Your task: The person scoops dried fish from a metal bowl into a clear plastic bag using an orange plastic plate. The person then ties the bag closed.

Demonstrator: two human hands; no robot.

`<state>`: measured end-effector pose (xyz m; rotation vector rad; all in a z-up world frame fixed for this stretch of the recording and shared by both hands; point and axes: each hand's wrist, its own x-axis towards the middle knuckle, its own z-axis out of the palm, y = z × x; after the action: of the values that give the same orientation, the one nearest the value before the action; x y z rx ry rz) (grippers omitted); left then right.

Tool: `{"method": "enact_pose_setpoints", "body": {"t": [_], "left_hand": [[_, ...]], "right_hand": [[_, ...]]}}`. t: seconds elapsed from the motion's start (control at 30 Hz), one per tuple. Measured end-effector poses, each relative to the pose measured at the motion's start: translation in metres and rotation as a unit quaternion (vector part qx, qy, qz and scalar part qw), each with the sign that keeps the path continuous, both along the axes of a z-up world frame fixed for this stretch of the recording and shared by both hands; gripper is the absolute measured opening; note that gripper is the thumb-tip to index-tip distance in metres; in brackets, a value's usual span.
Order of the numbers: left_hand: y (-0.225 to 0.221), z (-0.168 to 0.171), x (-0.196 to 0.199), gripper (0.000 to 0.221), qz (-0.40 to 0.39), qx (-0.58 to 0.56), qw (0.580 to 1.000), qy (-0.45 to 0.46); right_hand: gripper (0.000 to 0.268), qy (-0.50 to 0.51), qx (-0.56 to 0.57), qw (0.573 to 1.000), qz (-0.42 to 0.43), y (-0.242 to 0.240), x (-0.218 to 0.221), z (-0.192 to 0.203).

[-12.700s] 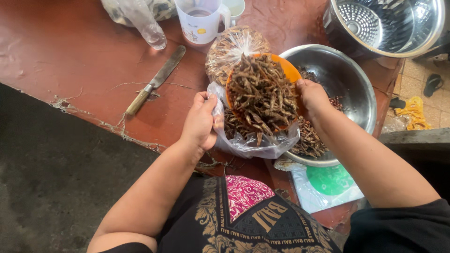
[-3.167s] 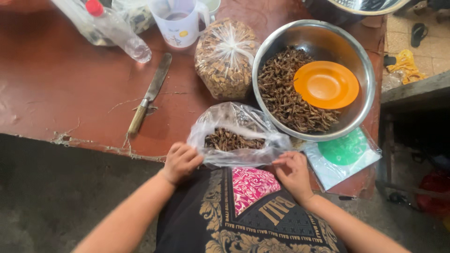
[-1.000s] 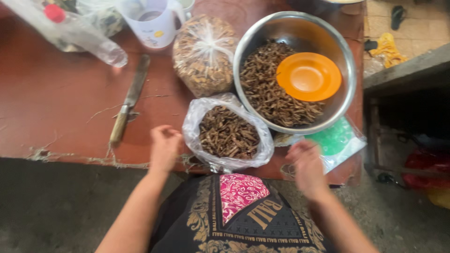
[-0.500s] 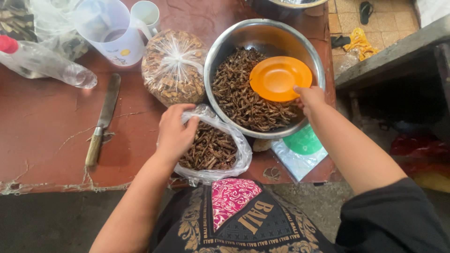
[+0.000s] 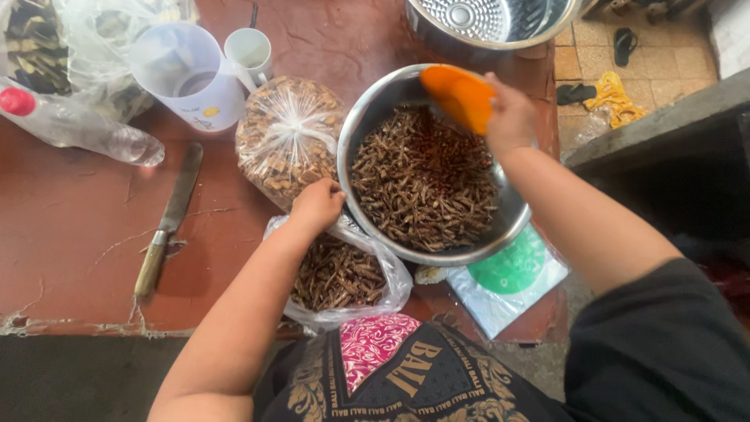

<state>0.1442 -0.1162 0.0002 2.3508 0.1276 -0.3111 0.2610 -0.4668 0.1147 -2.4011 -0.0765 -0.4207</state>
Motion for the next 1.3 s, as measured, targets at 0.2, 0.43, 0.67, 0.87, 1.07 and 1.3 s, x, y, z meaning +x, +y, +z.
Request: {"method": "enact_pose_setpoints", "body": {"t": [0.2,0.43,0.67,0.87,1.07,1.3], "left_hand": [[-0.011,-0.017,0.009,0.03,0.06,-0.083,0.995,-0.007],[-0.015,-0.018,0.016,0.028,0.079,-0.167,0.982,-0.026],[-0.02,0.0,0.014,0.021,0.092,-0.311,0.943,0.069],[-0.033,0.014,0.015,0.022,0.125,-0.385,0.909,0.099],[-0.04,0.026,0.016,0.019,0.138,-0.463,0.87,0.104],[-0.046,0.028,0.017,0.022,0.143,-0.461,0.872,0.076]], "right_hand": [[0.044,-0.022,-0.097,0.968,0.229,0.068,-0.013,-0.013],[0.061,0.039,-0.15,0.949,0.276,0.029,-0.101,0.013],[0.05,0.039,0.002,0.999,0.034,-0.035,-0.055,0.04],[0.043,-0.072,-0.003,0.994,0.088,-0.058,-0.013,0.0],[0.032,0.078,0.028,0.997,0.007,-0.126,0.042,-0.065],[0.024,0.269,0.241,0.932,-0.014,-0.171,0.06,-0.138]]}}
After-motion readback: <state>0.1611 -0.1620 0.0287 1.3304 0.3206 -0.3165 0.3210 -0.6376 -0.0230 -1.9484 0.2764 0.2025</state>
